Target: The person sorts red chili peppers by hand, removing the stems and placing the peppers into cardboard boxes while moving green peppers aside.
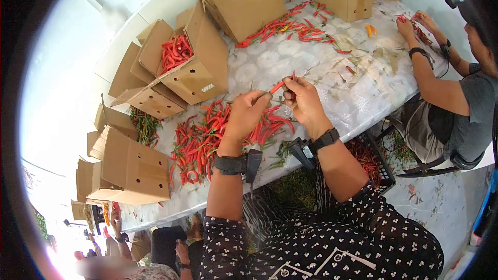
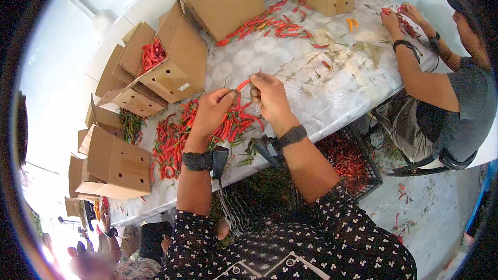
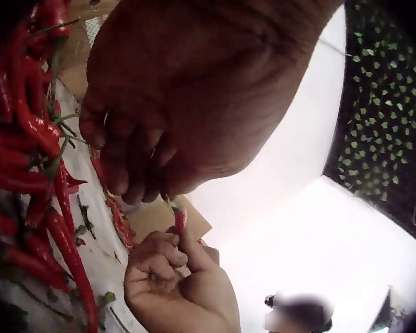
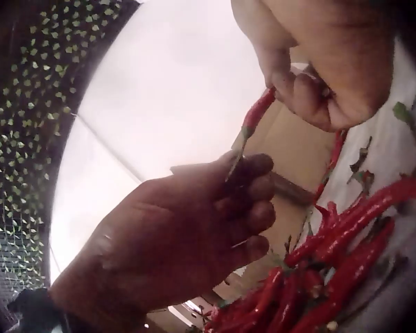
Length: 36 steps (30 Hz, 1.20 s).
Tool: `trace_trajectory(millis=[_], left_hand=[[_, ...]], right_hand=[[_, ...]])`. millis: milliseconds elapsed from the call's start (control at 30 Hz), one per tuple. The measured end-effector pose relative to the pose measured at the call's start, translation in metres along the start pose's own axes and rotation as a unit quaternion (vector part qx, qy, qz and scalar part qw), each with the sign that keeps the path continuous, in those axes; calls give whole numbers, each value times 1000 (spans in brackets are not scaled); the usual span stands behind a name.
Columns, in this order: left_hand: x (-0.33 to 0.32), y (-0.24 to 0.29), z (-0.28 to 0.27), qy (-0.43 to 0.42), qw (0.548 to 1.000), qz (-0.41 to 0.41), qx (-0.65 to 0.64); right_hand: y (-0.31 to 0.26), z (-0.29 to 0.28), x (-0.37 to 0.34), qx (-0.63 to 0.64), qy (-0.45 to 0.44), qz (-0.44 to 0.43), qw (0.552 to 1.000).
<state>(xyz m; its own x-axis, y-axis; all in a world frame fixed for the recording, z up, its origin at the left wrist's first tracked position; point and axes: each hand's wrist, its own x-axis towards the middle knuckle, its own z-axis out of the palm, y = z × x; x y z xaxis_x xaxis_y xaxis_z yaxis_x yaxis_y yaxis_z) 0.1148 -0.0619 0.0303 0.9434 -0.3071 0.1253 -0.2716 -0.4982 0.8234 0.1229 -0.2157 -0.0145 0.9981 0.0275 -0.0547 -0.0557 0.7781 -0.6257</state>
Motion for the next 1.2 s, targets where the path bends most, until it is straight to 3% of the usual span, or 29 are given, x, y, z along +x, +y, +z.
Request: trace_trajectory(millis=[200, 400, 533, 600, 700, 733, 767, 800, 867, 900, 933, 1000, 1100, 1200], left_hand=[[0, -5, 3, 23, 991, -47, -122], [0, -5, 2, 68, 997, -24, 5], [1, 5, 3, 152, 984, -22, 92], [0, 12, 2, 181, 975, -30, 127], [-5, 29, 1, 153, 981, -18, 114], [-12, 49, 7, 57, 998, 11, -33], [-16, 60, 10, -40, 982, 39, -181], [-15, 61, 11, -40, 982, 36, -182], [-8, 62, 9, -52, 988, 134, -61], [-6, 60, 7, -16, 986, 161, 31], [-5, 45, 6, -16, 986, 162, 33], [-2, 4, 9, -11, 931, 197, 308], [-9, -11, 16, -31, 900, 160, 403], [-9, -15, 13, -2, 922, 173, 346]], right_hand=[[1, 6, 0, -10, -11, -17, 1000], [2, 11, -3, -96, -37, -87, 991], [4, 12, -5, -93, -31, -104, 990], [2, 9, -1, 33, 49, -84, 995], [2, -6, 7, 119, 76, -50, 989], [3, -8, 9, 164, 88, -28, 982], [5, -10, 12, 169, 112, -9, 979], [5, -10, 11, 168, 114, -7, 979], [4, -9, 8, 210, 128, -3, 969], [3, -10, 8, 211, 126, -2, 969], [0, -12, 8, 218, 141, 17, 965], [-3, -13, 9, 227, 157, 36, 960], [-5, -15, 8, 189, 140, 39, 971], [-3, -16, 6, 167, 76, 32, 982]])
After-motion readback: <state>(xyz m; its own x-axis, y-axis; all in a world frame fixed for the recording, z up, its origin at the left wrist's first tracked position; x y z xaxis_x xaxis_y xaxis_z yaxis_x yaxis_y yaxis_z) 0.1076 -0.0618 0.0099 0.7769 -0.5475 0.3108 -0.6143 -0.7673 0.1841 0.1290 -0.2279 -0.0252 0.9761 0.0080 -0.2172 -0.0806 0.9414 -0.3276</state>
